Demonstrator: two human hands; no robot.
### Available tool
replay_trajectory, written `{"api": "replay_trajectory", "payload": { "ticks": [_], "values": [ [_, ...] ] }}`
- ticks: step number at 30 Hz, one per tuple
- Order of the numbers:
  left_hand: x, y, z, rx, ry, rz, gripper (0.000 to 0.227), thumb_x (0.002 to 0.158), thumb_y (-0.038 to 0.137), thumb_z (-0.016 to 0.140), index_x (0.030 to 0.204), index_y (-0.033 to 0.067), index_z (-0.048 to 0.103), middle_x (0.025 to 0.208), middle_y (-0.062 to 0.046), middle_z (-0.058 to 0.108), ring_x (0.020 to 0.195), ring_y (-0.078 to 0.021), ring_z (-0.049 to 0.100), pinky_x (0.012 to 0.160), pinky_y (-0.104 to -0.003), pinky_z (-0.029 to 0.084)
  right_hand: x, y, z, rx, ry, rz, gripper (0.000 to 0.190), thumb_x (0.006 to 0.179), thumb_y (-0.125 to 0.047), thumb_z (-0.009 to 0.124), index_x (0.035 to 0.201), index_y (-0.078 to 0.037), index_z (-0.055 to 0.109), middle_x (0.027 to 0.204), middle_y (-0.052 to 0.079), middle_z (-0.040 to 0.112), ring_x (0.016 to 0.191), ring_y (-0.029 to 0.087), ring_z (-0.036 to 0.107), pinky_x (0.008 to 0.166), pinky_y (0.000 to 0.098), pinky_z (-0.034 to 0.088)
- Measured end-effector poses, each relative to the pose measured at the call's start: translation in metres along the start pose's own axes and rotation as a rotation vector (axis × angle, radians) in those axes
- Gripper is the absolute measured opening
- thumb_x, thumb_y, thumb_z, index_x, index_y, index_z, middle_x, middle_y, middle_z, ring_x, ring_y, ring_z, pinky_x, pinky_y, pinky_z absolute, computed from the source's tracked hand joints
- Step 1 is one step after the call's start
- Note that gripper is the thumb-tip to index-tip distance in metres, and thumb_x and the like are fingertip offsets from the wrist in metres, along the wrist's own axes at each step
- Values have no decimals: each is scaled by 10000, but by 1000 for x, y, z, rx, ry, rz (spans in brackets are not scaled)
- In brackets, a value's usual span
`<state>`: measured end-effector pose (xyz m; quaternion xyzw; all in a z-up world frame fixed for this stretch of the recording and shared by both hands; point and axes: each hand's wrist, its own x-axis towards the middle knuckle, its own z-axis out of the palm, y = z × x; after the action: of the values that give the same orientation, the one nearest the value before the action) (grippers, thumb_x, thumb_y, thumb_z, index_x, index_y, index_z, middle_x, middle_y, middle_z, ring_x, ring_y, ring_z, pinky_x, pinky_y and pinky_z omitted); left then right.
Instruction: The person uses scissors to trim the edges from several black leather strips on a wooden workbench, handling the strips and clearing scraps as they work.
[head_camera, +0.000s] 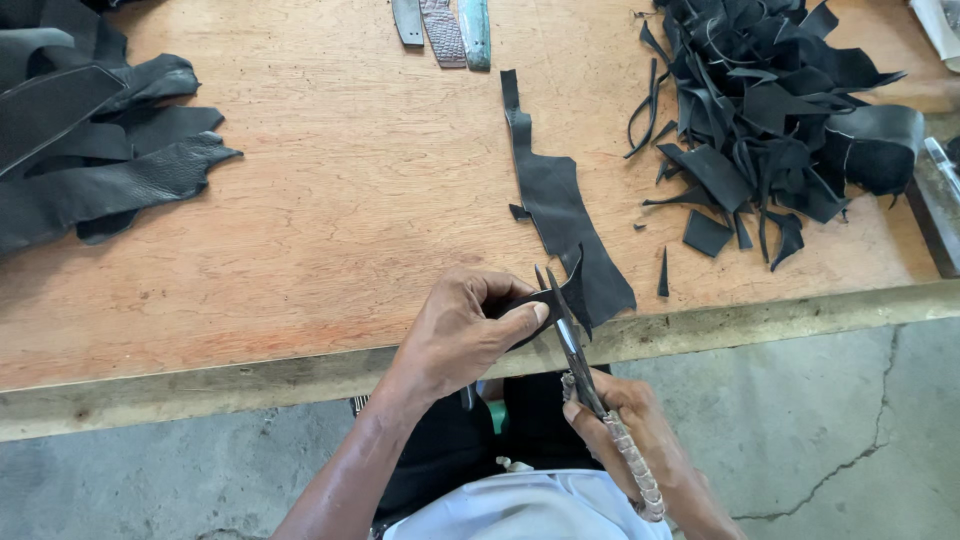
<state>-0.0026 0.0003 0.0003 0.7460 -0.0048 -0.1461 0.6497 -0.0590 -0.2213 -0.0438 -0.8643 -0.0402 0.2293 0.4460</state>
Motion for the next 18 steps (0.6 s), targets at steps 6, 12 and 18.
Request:
{"api": "replay_trajectory", "payload": {
  "ticks": [6, 12, 18],
  "values": [
    [1, -2, 1, -44, 8, -22, 172, 890, 156, 719, 906, 7, 805, 690, 24, 678, 611, -23, 523, 523, -223, 433, 1, 2, 0, 37, 0, -41, 223, 852, -184, 675, 747, -48, 533, 604, 38, 489, 558, 155, 427, 523, 368, 396],
    [1, -5, 0, -91, -18, -7, 165, 893, 148, 725, 921, 7, 805, 673, 45, 643, 581, -20, 480, 488, -220, 387, 2, 7, 9, 105, 56, -11, 197, 856, -122, 642, 707, -43, 539, 566, 32, 496, 521, 138, 441, 492, 355, 394],
    [2, -11, -3, -121, -29, -51, 164, 894, 152, 733, 924, 11, 811, 675, 39, 637, 580, -32, 465, 486, -227, 370, 4, 23, 18, 117, 84, -123, 205, 837, -64, 623, 673, -31, 505, 538, 35, 472, 493, 128, 420, 462, 346, 361]
  ]
}}
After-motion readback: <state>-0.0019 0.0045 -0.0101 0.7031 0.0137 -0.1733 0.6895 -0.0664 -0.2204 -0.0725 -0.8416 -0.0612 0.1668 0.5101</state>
